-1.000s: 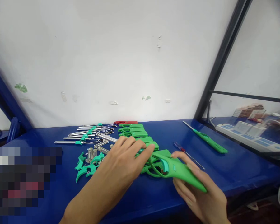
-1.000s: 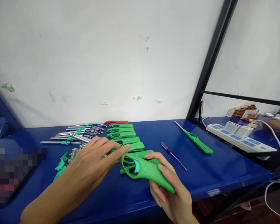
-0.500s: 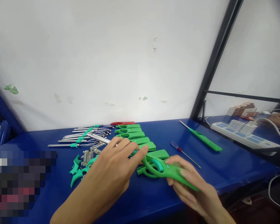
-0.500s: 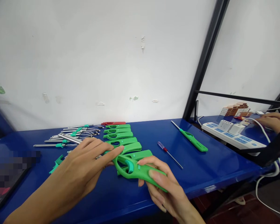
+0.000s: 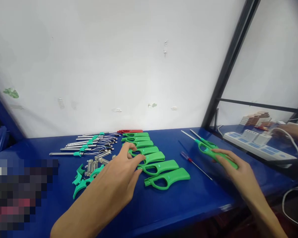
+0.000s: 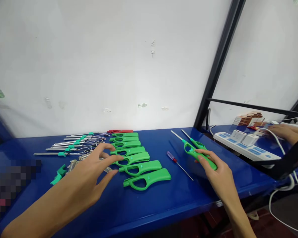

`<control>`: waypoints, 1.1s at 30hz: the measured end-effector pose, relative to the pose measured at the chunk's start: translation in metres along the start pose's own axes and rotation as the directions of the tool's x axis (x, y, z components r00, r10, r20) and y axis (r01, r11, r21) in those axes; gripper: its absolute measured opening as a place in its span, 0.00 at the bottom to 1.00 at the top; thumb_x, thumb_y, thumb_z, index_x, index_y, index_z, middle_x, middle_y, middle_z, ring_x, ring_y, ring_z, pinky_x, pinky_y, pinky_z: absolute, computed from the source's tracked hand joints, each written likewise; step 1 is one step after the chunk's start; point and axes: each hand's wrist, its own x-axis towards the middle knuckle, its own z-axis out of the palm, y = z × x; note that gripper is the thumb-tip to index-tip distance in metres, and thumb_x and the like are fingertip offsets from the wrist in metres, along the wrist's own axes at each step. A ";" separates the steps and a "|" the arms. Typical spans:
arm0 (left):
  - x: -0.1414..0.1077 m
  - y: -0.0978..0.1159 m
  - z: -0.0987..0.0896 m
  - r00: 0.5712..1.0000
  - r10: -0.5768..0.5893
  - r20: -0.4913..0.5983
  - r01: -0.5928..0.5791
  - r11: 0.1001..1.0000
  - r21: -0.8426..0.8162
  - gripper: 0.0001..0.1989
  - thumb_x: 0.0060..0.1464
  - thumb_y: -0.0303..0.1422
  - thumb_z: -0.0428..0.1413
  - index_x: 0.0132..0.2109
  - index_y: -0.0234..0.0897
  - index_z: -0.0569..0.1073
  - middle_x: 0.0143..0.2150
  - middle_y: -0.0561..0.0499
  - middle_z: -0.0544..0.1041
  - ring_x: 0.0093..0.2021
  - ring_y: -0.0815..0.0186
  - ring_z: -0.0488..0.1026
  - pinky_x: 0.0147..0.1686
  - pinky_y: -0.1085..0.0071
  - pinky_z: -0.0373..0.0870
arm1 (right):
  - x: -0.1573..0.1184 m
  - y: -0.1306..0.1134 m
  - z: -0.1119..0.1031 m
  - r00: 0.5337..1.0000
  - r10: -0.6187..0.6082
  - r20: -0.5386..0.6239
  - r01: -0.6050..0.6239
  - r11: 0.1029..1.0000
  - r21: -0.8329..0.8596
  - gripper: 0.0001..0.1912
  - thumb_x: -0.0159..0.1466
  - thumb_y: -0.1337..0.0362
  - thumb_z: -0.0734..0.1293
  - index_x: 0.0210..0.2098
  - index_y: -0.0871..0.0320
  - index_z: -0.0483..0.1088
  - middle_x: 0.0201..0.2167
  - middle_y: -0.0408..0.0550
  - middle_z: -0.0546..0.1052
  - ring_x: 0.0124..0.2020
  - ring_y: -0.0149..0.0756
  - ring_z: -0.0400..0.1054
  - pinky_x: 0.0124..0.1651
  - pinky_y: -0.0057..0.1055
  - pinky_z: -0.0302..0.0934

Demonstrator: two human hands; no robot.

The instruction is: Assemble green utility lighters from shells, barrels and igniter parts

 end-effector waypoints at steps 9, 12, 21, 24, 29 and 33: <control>0.000 0.021 0.006 0.910 -0.140 0.391 0.083 0.984 0.160 0.09 0.70 0.30 0.55 0.52 0.41 0.78 0.53 0.43 0.77 0.52 0.52 0.81 0.53 0.55 0.77 | 0.000 0.018 0.017 0.998 0.036 0.045 -0.018 0.936 -0.351 0.23 0.65 0.41 0.64 0.41 0.52 0.79 0.32 0.55 0.85 0.32 0.58 0.79 0.33 0.43 0.64; 0.006 0.032 0.012 0.918 -0.112 0.381 0.035 0.979 0.202 0.07 0.70 0.29 0.56 0.51 0.39 0.78 0.49 0.43 0.80 0.44 0.52 0.83 0.43 0.59 0.78 | -0.005 0.017 0.018 0.999 -0.034 0.041 0.048 0.904 -0.425 0.23 0.68 0.42 0.62 0.40 0.52 0.79 0.36 0.55 0.85 0.33 0.58 0.79 0.32 0.42 0.62; 0.006 0.029 0.027 0.952 0.042 0.302 -0.137 0.944 0.299 0.09 0.64 0.20 0.55 0.44 0.37 0.77 0.42 0.44 0.81 0.36 0.54 0.81 0.30 0.67 0.69 | -0.014 0.009 0.017 0.985 -0.165 -0.050 0.118 0.856 -0.503 0.22 0.72 0.47 0.60 0.42 0.53 0.81 0.45 0.59 0.81 0.43 0.61 0.75 0.31 0.43 0.62; 0.006 0.028 0.023 0.964 0.060 0.259 -0.140 0.943 0.301 0.10 0.65 0.19 0.54 0.42 0.37 0.76 0.39 0.45 0.80 0.34 0.53 0.80 0.30 0.66 0.69 | -0.016 0.004 0.015 0.974 -0.194 -0.117 0.116 0.871 -0.477 0.21 0.72 0.50 0.60 0.42 0.55 0.80 0.47 0.62 0.79 0.45 0.64 0.73 0.34 0.46 0.63; 0.008 0.027 0.017 0.981 0.073 0.182 -0.120 0.956 0.266 0.13 0.67 0.19 0.51 0.42 0.38 0.77 0.39 0.47 0.80 0.35 0.57 0.79 0.31 0.68 0.69 | -0.024 -0.015 0.013 0.925 -0.349 -0.149 0.286 0.900 -0.330 0.18 0.74 0.52 0.61 0.43 0.56 0.79 0.44 0.60 0.80 0.46 0.58 0.73 0.49 0.53 0.67; 0.009 0.027 0.017 0.990 0.116 0.083 -0.128 0.979 0.156 0.15 0.71 0.20 0.48 0.50 0.40 0.78 0.45 0.48 0.80 0.37 0.60 0.80 0.33 0.68 0.73 | -0.041 -0.042 0.016 0.846 -0.531 0.046 0.532 0.837 -0.129 0.13 0.74 0.52 0.65 0.47 0.49 0.79 0.44 0.48 0.84 0.51 0.50 0.76 0.62 0.51 0.65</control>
